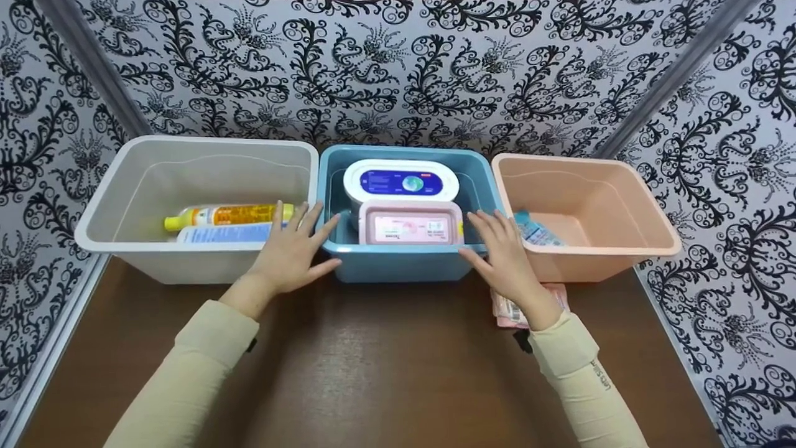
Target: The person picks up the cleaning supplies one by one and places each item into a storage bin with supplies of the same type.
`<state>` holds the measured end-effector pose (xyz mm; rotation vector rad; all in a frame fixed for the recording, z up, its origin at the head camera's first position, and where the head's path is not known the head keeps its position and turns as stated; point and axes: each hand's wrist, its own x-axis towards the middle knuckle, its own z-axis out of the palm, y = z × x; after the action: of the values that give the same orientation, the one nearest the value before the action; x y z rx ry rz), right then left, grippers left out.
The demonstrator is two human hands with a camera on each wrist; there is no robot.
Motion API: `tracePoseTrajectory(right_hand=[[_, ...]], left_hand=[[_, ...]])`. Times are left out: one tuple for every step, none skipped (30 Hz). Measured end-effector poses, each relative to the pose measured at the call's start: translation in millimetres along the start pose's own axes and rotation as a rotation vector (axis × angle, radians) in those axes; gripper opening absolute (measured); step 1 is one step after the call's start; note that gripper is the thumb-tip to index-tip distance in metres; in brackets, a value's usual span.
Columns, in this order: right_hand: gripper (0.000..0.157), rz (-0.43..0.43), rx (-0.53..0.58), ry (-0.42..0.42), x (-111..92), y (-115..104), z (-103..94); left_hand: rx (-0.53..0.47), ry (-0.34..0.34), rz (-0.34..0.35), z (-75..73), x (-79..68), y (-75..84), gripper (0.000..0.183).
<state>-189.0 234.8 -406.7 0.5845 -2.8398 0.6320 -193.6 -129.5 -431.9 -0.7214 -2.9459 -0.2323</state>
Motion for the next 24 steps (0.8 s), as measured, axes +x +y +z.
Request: tracePoseTrajectory(right_hand=[[0.061,-0.004,0.006,0.007,-2.0,0.9,-1.3],[0.061,-0.006,0.011,0.012,-4.2,2.1,-2.5],[0.061,-0.005,0.017,0.016,-6.6,3.0,-3.7],[0.061,0.0,0.025,0.019,-9.2,3.8,-4.9],[0.061,0.006,0.029,0.021,-11.9,5.1,-5.9],[0.062,0.012,0.034,0.023,-14.8,6.7,-6.8],[0.062,0.014,0.036,0.027,-17.6,8.4,-7.5],[0.062,0.015,0.036,0.032,-20.6,10.2,-8.3],[0.062,0.016,0.034,0.039,-23.6,12.0,-8.9],[0.062,0.014,0.033,0.048,-26.5,14.0,-9.4],[0.062,0.007,0.028,0.059,-29.4,16.3,-9.7],[0.062,-0.004,0.026,0.072,-32.2,18.6,-10.2],[0.062,-0.017,0.028,0.087,-35.1,20.8,-10.7],[0.063,-0.029,0.037,0.101,-38.3,22.9,-11.3],[0.063,-0.041,0.053,0.114,-41.7,25.3,-11.8],[0.064,-0.055,0.078,0.126,-45.2,27.5,-12.5],[0.065,-0.068,0.104,0.133,-48.8,29.8,-13.2],[0.067,-0.075,0.136,0.136,-52.5,31.9,-13.8],[0.068,-0.082,0.167,0.138,-56.4,34.1,-14.3],[0.07,-0.09,0.193,0.137,-60.1,36.4,-14.5],[0.071,-0.096,0.211,0.135,-63.7,38.8,-14.6],[0.072,-0.099,0.224,0.13,-67.3,41.2,-14.4],[0.073,-0.106,0.228,0.126,-70.5,43.9,-13.8],[0.074,-0.116,0.23,0.125,-73.5,47.1,-12.6]], left_hand=[[-0.003,-0.002,-0.001,0.1,-0.1,0.0,0.074],[-0.004,-0.003,-0.001,0.3,-0.1,0.0,0.074],[-0.008,-0.005,-0.003,0.4,-0.2,0.1,0.074],[-0.009,-0.005,-0.004,0.7,-0.2,0.1,0.074],[-0.011,-0.003,-0.003,0.9,-0.2,0.2,0.074],[-0.015,-0.001,-0.003,0.9,-0.3,0.3,0.074],[-0.017,0.003,0.0,0.9,-0.4,0.3,0.074],[-0.019,0.008,0.004,0.9,-0.3,0.2,0.074],[-0.022,0.014,0.007,0.9,-0.3,0.0,0.074],[-0.022,0.019,0.011,1.1,-0.3,-0.2,0.074],[-0.024,0.023,0.014,1.1,-0.4,-0.4,0.074],[-0.024,0.027,0.017,1.3,-0.5,-0.8,0.074],[-0.023,0.034,0.021,1.6,-0.6,-1.0,0.074],[-0.024,0.035,0.022,1.5,-0.7,-1.1,0.074],[-0.025,0.036,0.023,1.6,-0.8,-1.2,0.074],[-0.026,0.037,0.023,1.6,-0.9,-1.2,0.074],[-0.028,0.038,0.024,1.5,-1.0,-1.1,0.074],[-0.027,0.038,0.024,1.3,-1.1,-1.1,0.074],[-0.028,0.038,0.024,1.1,-1.2,-0.9,0.074],[-0.029,0.037,0.024,1.1,-1.2,-0.9,0.074],[-0.029,0.038,0.023,1.4,-1.1,-0.9,0.074],[-0.028,0.038,0.023,1.5,-1.1,-0.9,0.074],[-0.028,0.036,0.021,1.5,-1.1,-0.9,0.074],[-0.029,0.035,0.02,1.5,-1.2,-0.8,0.074]])
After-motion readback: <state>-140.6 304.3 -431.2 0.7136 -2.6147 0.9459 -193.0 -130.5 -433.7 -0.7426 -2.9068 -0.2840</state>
